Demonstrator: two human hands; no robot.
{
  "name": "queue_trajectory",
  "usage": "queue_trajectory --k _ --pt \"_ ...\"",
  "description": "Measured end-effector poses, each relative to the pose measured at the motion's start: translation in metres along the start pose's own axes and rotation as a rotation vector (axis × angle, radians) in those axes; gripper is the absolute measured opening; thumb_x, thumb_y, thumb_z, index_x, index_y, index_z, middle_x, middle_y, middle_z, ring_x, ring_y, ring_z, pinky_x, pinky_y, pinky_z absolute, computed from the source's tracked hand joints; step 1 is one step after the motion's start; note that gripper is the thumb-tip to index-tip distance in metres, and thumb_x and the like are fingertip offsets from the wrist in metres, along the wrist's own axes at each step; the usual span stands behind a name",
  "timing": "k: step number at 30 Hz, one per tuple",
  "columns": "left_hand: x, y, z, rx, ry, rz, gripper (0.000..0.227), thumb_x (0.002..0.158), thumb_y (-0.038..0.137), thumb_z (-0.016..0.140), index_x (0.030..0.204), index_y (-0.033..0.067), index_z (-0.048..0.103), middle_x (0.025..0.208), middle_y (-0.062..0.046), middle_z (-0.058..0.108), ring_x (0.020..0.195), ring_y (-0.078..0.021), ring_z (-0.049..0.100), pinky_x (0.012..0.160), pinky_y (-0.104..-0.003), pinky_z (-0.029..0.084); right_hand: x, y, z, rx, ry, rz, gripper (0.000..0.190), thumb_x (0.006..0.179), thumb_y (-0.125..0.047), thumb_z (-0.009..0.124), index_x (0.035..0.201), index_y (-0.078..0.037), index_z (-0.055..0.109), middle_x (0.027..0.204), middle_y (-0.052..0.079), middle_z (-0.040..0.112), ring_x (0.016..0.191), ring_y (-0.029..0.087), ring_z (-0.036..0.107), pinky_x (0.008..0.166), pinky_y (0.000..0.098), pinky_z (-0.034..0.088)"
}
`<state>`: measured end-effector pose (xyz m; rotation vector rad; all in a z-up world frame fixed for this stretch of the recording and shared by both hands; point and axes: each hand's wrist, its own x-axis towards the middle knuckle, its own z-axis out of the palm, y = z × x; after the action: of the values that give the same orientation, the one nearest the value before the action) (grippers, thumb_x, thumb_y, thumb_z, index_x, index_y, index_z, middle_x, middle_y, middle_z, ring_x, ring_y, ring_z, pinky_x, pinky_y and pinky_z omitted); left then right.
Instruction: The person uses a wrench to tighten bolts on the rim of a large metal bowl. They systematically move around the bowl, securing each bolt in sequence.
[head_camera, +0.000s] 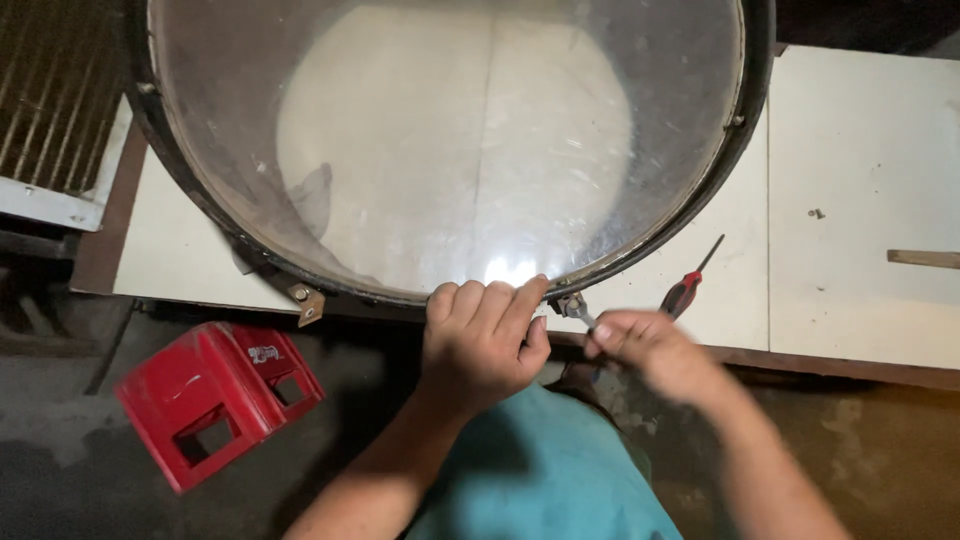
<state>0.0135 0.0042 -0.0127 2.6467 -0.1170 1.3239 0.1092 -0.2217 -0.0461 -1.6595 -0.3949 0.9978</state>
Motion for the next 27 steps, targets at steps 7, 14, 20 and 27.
queue_trajectory --k 7,14,20,27 --pt "-0.011 0.003 0.002 -0.015 -0.062 -0.008 0.033 0.093 0.030 0.053 0.111 0.0132 0.074 0.076 -0.004 0.052 0.066 -0.0232 0.052 0.075 -0.039 0.047 0.045 -0.068 -0.053 -0.497 -0.222 0.107 0.025 0.091 -0.020 0.074 0.071 -0.006 0.079 0.038 0.005 0.053 0.037 0.014 0.051 0.040 0.0245 0.037" --pt "-0.009 0.001 0.001 -0.013 -0.052 -0.008 0.031 0.089 0.028 0.056 0.110 0.0146 0.074 0.077 -0.002 0.052 0.066 -0.0211 0.050 0.075 -0.037 0.046 -0.013 -0.030 -0.040 -0.334 0.090 -0.001 0.031 0.099 -0.026 0.062 0.076 -0.008 0.072 0.052 0.004 0.056 0.052 0.017 0.048 0.056 0.0341 0.043" --pt "-0.013 0.001 0.007 -0.002 -0.025 0.003 0.030 0.090 0.025 0.055 0.110 0.0146 0.074 0.077 -0.002 0.051 0.066 -0.0205 0.048 0.074 -0.037 0.044 -0.039 0.012 0.035 0.237 0.171 0.112 0.029 0.105 -0.017 0.049 0.093 -0.002 0.072 0.055 0.006 0.051 0.050 0.016 0.045 0.050 0.0294 0.034" --pt "-0.014 -0.002 0.004 0.006 -0.061 0.030 0.032 0.091 0.026 0.056 0.115 0.0142 0.074 0.080 -0.003 0.054 0.069 -0.0211 0.050 0.078 -0.038 0.043 -0.033 0.008 0.065 0.391 0.213 0.062 0.030 0.108 -0.017 0.046 0.093 0.000 0.065 0.051 0.006 0.045 0.041 0.016 0.042 0.039 0.0262 0.028"
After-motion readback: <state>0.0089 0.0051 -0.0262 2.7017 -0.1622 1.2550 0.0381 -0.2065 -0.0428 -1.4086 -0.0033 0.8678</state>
